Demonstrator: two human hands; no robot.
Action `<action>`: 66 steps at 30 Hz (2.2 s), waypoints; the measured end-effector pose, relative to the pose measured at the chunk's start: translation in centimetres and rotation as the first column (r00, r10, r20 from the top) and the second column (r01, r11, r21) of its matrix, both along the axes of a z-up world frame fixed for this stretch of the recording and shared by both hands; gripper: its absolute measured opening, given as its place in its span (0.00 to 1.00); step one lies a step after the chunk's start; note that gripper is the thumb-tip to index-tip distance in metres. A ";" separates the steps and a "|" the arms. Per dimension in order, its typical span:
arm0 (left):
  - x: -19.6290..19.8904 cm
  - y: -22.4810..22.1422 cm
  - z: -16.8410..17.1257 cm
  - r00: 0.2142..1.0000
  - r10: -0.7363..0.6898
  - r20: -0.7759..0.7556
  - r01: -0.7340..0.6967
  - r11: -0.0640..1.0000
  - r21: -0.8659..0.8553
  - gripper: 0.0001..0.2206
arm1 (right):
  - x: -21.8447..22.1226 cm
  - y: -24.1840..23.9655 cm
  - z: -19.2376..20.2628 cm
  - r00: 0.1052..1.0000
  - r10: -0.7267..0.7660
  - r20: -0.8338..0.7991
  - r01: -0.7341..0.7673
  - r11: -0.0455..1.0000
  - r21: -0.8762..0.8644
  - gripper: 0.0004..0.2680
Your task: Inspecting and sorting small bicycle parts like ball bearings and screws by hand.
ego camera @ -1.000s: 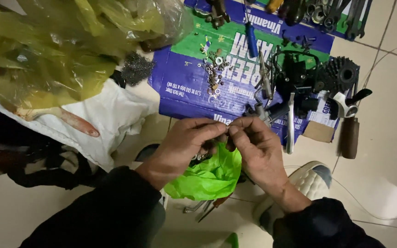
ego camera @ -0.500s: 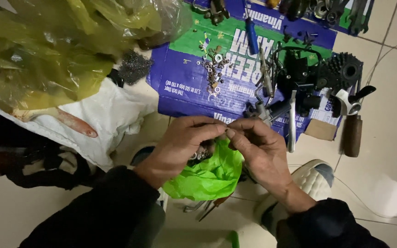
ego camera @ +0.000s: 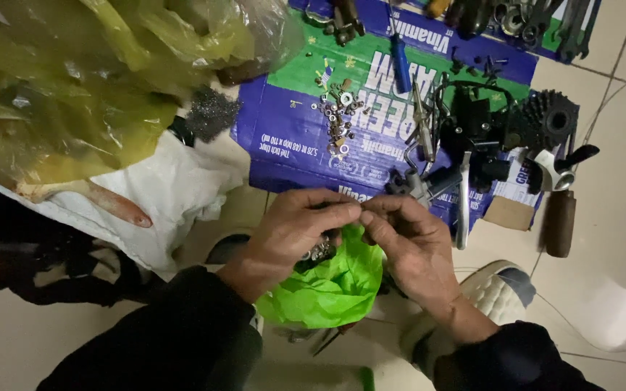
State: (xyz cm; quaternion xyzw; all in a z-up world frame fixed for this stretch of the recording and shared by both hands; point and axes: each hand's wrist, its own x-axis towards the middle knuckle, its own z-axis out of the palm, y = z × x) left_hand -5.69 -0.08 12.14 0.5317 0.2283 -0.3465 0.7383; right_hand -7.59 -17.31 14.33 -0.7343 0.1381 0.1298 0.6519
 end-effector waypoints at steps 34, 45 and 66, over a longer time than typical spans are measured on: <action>-0.2 0.1 -1.0 0.999 -0.006 0.038 0.002 0.994 0.110 0.14 | 0.0 -0.3 -1.6 0.999 -0.019 -0.051 0.026 0.989 0.143 0.06; -4.4 1.0 -2.1 0.136 -0.920 0.368 0.086 0.381 0.920 0.09 | 6.8 -0.4 -6.0 0.847 0.531 0.007 -0.424 0.684 -0.594 0.09; 7.6 2.8 -6.4 0.650 -0.723 0.236 0.190 0.455 0.870 0.12 | 6.6 0.6 -14.7 0.845 0.534 0.021 -0.258 0.443 -0.859 0.07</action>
